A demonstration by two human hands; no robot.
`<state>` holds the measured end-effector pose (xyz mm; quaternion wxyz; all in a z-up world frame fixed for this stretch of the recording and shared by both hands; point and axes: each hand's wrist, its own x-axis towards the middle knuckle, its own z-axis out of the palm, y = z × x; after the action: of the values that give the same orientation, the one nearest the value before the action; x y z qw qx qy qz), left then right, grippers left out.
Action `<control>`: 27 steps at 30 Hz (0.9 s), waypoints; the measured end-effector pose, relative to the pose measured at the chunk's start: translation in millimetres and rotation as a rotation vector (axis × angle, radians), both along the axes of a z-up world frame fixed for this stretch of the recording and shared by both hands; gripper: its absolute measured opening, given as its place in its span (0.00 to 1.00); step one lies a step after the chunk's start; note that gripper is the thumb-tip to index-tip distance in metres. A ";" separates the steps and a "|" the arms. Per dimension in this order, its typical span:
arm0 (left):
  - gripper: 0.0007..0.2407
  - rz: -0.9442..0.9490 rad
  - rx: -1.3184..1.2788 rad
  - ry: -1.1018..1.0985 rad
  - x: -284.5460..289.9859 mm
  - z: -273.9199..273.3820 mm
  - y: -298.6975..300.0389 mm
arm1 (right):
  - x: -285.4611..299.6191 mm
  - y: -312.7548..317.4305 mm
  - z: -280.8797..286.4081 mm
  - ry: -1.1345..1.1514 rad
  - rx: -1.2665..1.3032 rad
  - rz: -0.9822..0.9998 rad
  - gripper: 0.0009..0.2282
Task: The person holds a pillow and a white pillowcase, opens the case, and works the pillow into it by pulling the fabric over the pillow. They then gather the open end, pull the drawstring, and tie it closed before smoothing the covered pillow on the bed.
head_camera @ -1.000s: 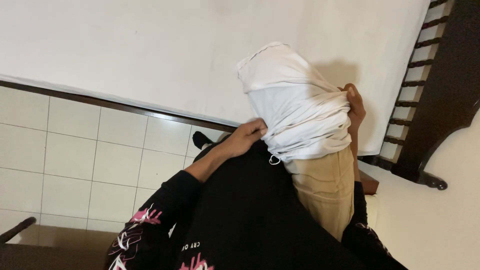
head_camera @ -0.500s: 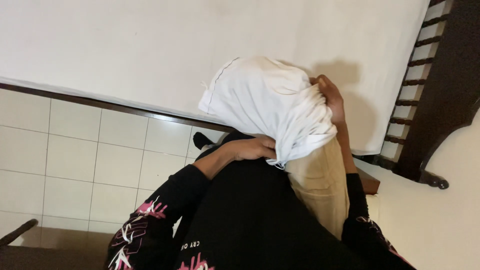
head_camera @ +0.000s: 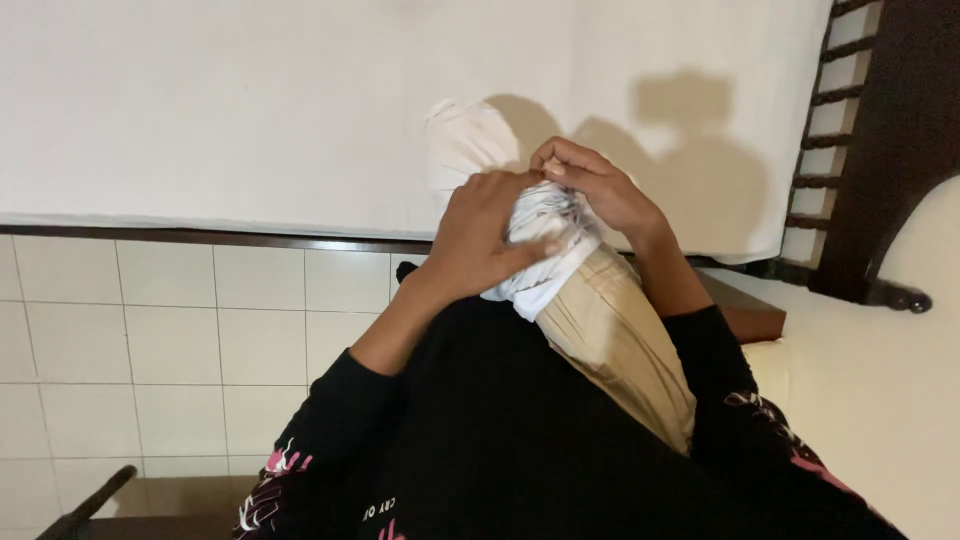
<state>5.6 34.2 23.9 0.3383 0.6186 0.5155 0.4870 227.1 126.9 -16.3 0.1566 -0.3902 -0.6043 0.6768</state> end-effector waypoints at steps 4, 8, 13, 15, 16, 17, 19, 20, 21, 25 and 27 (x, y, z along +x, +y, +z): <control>0.29 -0.207 -0.018 0.372 8.6 -11.1 8.8 | 12.8 6.3 -6.0 0.033 -0.052 -0.024 0.10; 0.21 -0.239 -0.467 0.224 -5.7 -28.7 10.8 | 58.0 9.3 -16.4 -0.240 -0.061 0.104 0.23; 0.15 -0.209 -0.646 -0.346 -55.3 -74.7 11.1 | 66.2 -26.2 -90.0 -0.431 -0.247 0.184 0.31; 0.14 -0.184 -0.493 -0.413 -80.7 -97.1 14.5 | 54.3 -34.2 -81.1 -0.387 -0.295 0.196 0.33; 0.17 0.057 -0.455 -0.256 -94.5 -105.1 19.9 | 46.2 -34.4 -70.7 -0.317 -0.309 0.190 0.33; 0.21 0.296 -0.414 -0.097 -108.9 -113.0 24.7 | 37.8 -34.9 -60.2 -0.246 -0.324 0.184 0.34; 0.26 0.262 -0.719 -0.086 -132.9 -121.7 18.5 | 28.1 -32.6 -52.6 -0.259 -0.251 0.240 0.33; 0.31 0.212 -1.021 -0.072 -145.5 -125.4 14.8 | 22.5 -30.2 -48.7 -0.266 -0.179 0.289 0.33; 0.31 0.227 -1.017 -0.081 -144.2 -124.4 5.7 | 16.1 -26.3 -44.9 -0.268 -0.173 0.305 0.33; 0.38 0.086 -1.071 -0.550 -158.2 -132.7 -41.6 | -25.3 -13.7 -38.3 -0.296 0.115 0.533 0.32; 0.39 0.098 -1.044 -0.552 -166.3 -130.4 -65.7 | -52.7 -7.8 -29.9 -0.294 0.193 0.613 0.32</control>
<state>-160.7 -31.5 -106.5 0.6967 0.1963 0.6077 0.3269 174.4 119.1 -46.2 -0.1061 -0.2674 -0.7705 0.5688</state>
